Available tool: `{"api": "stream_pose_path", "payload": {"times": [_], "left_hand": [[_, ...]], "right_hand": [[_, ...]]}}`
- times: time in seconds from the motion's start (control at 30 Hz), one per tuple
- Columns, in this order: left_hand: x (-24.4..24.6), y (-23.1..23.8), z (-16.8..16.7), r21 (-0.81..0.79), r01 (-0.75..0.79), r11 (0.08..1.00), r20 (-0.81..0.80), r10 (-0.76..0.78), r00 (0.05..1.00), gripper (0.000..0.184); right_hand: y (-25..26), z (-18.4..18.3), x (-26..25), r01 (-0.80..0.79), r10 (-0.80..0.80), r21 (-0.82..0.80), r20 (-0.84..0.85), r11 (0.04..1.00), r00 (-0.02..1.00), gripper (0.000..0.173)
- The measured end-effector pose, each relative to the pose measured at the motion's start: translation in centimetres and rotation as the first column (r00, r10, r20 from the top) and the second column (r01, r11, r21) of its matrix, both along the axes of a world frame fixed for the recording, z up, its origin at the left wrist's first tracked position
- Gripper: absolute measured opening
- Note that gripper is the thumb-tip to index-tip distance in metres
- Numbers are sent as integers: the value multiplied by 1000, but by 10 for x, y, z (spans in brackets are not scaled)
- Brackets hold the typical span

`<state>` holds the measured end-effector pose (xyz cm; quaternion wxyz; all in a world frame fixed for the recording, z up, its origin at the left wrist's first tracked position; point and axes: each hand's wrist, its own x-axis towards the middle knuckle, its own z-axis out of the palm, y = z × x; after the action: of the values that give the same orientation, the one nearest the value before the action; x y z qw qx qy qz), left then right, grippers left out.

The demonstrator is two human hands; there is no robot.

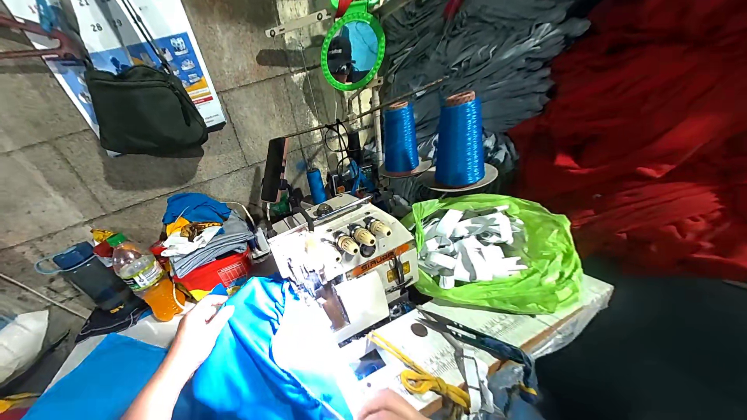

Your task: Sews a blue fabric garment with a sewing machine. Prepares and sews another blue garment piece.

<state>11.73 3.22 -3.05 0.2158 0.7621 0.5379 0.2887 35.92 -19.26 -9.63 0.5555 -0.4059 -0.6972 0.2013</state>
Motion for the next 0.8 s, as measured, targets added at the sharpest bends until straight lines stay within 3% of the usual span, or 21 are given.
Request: {"api": "stream_pose_path", "payload": {"times": [0.23,0.3,0.37,0.43,0.5,0.53,0.6,0.67,0.7,0.8], "left_hand": [[4,30,0,71,11,997,-207,4,978,35],[14,16,7,179,6,984,-265,42,963,40],[32,-8,5,476,83,876,-169,-1,986,29],[53,-35,-3,616,276,738,-135,-247,960,26],[64,-53,-6,481,611,629,-218,-589,778,38],[65,-56,-3,357,728,586,-290,-671,682,45],[56,-53,13,129,786,604,-428,-682,594,49],[41,-53,41,-56,709,703,-504,-632,588,48],[35,-56,52,-62,691,720,-534,-609,586,45],[28,-88,63,110,769,630,-575,-591,566,32]], "right_hand": [[38,11,-4,119,-117,-11,75,993,990,18],[44,14,-6,168,-165,-22,108,985,980,17],[50,15,-7,195,-189,-38,127,980,974,18],[56,15,-8,212,-206,-28,144,977,968,18],[60,14,-7,212,-207,-21,147,977,967,18],[61,14,-6,210,-204,-24,146,977,968,18],[62,14,-5,220,-216,-12,161,975,963,17],[62,14,-4,229,-226,5,180,973,957,17],[62,14,-4,228,-224,2,184,974,957,18],[63,14,-2,216,-215,15,198,976,956,19]]}}
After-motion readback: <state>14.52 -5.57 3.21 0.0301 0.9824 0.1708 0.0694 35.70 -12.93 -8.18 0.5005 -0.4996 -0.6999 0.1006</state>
